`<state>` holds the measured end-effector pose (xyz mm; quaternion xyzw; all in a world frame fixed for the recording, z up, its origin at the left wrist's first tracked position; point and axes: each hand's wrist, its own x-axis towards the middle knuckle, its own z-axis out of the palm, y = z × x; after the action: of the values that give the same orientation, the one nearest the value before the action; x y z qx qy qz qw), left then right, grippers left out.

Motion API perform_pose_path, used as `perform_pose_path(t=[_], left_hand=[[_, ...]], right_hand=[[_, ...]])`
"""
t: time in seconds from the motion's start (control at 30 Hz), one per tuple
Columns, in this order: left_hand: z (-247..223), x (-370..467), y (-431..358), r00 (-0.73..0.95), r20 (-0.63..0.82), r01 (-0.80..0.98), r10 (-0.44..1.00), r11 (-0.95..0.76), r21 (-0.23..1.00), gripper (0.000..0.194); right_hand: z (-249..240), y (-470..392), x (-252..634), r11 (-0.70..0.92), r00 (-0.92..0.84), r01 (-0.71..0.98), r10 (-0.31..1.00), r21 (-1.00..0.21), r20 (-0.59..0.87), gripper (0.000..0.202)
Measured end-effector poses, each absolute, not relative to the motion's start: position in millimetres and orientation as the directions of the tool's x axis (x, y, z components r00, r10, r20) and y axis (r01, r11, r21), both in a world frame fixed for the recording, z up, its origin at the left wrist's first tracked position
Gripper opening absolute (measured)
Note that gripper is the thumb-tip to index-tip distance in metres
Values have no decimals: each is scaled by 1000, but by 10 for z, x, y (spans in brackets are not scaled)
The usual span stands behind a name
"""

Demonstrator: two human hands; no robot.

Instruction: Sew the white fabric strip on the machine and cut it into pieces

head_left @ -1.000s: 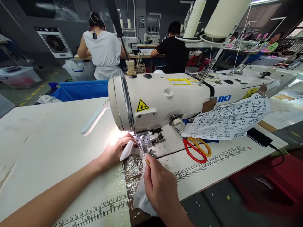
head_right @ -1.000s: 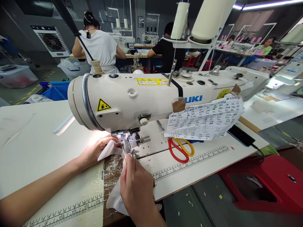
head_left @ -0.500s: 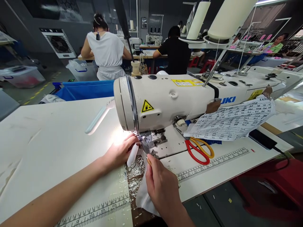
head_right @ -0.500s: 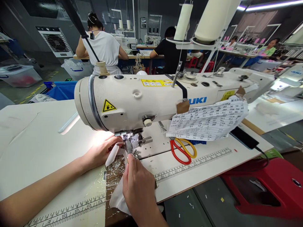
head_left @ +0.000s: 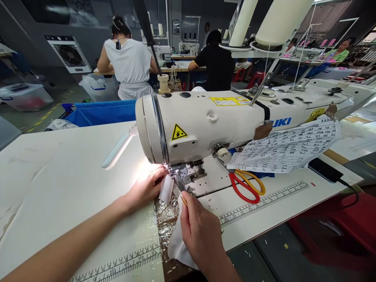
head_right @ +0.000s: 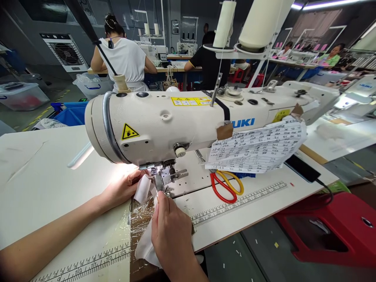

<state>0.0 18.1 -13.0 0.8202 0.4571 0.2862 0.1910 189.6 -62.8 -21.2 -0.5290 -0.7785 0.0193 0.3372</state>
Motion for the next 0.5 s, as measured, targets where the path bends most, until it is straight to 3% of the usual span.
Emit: perform_pose_path(t=[0.17, 0.3, 0.43, 0.5], left_hand=[[-158, -13, 153, 548, 397, 637, 736, -675, 373, 24], [-127, -20, 93, 621, 387, 633, 682, -727, 265, 30], [-37, 2, -26, 630, 310, 659, 712, -702, 271, 32], [-9, 45, -89, 633, 289, 694, 719, -692, 201, 38]], right_hand=[[-216, -606, 1863, 441, -211, 823, 823, -358, 528, 37], [-209, -673, 1903, 436, -210, 840, 810, -322, 547, 36], [-248, -1029, 2132, 403, -195, 753, 891, -520, 410, 28], [-283, -1272, 2286, 314, -154, 726, 941, -611, 301, 25]])
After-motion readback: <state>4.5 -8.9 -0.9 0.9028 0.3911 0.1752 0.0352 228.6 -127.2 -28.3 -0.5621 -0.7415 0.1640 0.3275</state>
